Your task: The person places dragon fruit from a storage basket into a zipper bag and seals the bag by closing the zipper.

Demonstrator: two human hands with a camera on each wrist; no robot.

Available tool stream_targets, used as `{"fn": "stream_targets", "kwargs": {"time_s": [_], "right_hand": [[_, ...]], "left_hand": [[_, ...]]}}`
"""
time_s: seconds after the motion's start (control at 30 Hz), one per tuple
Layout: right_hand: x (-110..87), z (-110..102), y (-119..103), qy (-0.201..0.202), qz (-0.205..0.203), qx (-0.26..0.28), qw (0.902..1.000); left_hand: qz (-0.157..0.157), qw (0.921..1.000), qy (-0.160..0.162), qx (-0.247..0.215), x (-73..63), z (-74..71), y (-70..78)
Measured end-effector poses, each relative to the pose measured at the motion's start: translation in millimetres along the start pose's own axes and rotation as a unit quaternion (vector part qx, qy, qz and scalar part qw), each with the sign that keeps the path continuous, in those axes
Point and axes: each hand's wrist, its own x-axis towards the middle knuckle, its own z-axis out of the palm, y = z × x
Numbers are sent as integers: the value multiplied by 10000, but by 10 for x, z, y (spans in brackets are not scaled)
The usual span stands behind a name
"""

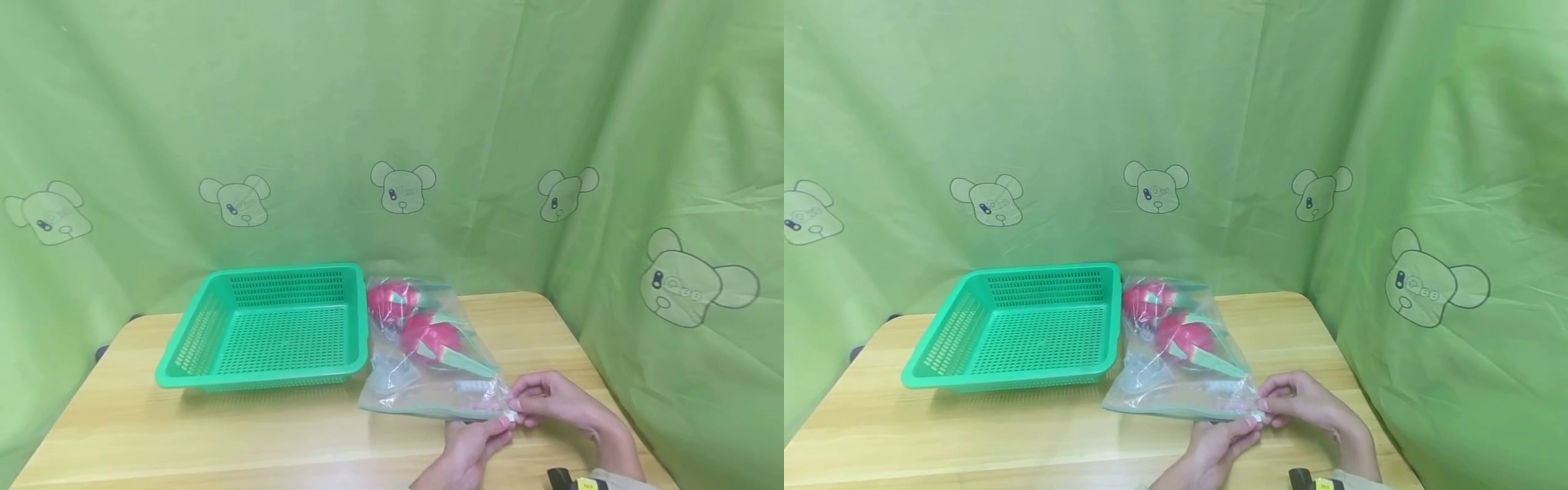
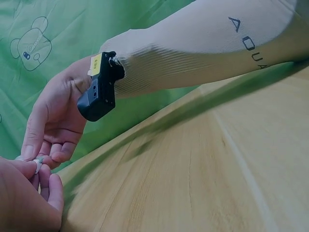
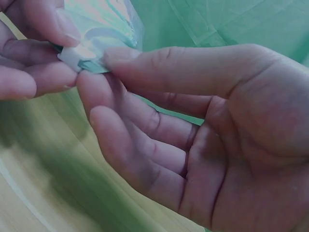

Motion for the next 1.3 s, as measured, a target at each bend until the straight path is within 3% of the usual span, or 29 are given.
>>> {"fn": "stream_targets", "kwargs": {"time_s": [0.57,1.3], "right_hand": [[49,12,3,124,71,-42,9999],[39,-8,53,-115,-126,24,9999]], "left_hand": [[96,9992,81,-383,3,6,-23],[115,9994,-7,-330,1,-7,2]]}}
